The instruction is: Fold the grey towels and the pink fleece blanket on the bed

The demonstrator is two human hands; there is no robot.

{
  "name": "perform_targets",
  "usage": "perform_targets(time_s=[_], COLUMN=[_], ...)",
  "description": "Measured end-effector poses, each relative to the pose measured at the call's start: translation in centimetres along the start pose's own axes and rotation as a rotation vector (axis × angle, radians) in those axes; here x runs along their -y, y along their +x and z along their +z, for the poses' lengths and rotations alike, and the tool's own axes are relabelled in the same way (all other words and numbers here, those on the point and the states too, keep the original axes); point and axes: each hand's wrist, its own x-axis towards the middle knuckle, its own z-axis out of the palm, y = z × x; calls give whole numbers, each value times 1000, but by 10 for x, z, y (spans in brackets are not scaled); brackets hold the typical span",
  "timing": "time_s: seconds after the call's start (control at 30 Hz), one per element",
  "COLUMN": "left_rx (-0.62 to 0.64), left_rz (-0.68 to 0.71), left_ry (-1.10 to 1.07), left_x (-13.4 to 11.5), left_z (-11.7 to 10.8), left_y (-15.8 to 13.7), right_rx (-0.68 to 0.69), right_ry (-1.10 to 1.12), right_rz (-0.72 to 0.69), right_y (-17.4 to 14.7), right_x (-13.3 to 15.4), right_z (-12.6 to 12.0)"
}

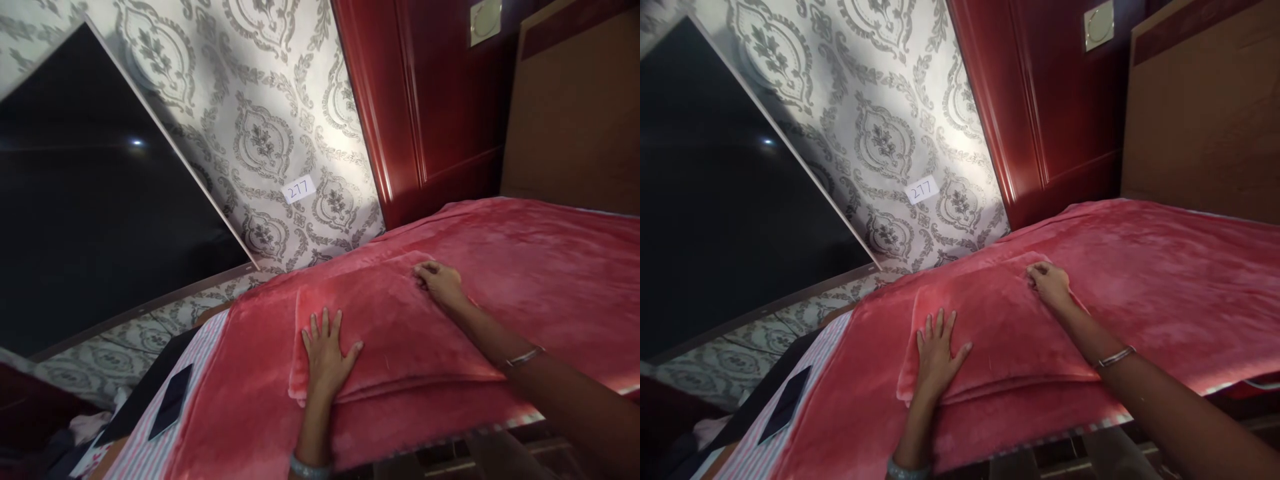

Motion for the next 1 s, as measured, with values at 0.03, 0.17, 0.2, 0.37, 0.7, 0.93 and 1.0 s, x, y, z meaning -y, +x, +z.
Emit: perform_targets(time_s=[0.03, 0.17, 0.2, 0.37, 0.7, 0.93, 1.0], left_rx=[0, 4, 5, 2, -21, -19, -19], left_rz=[-1, -3, -3, 11, 29, 24, 24], left_ry=[-1, -3, -3, -10, -30, -38, -39], left_x=[0, -1, -1, -4, -3, -5, -4], left_z=[0, 0, -1, -1, 5, 2, 3], left_y=[0, -1, -1, -2, -2, -3, -3], right_rx=[-14, -64, -68, 134, 890, 753, 737], right_ry=[38, 139, 148, 51, -440, -376, -288], right_rz=[12, 37, 38, -119, -768, -690, -624], right_y=[0, -3, -5, -32, -123, -139, -139], right_x=[0, 7, 9, 30, 41, 37, 39], right_z=[0, -4, -5, -12, -29, -11, -8])
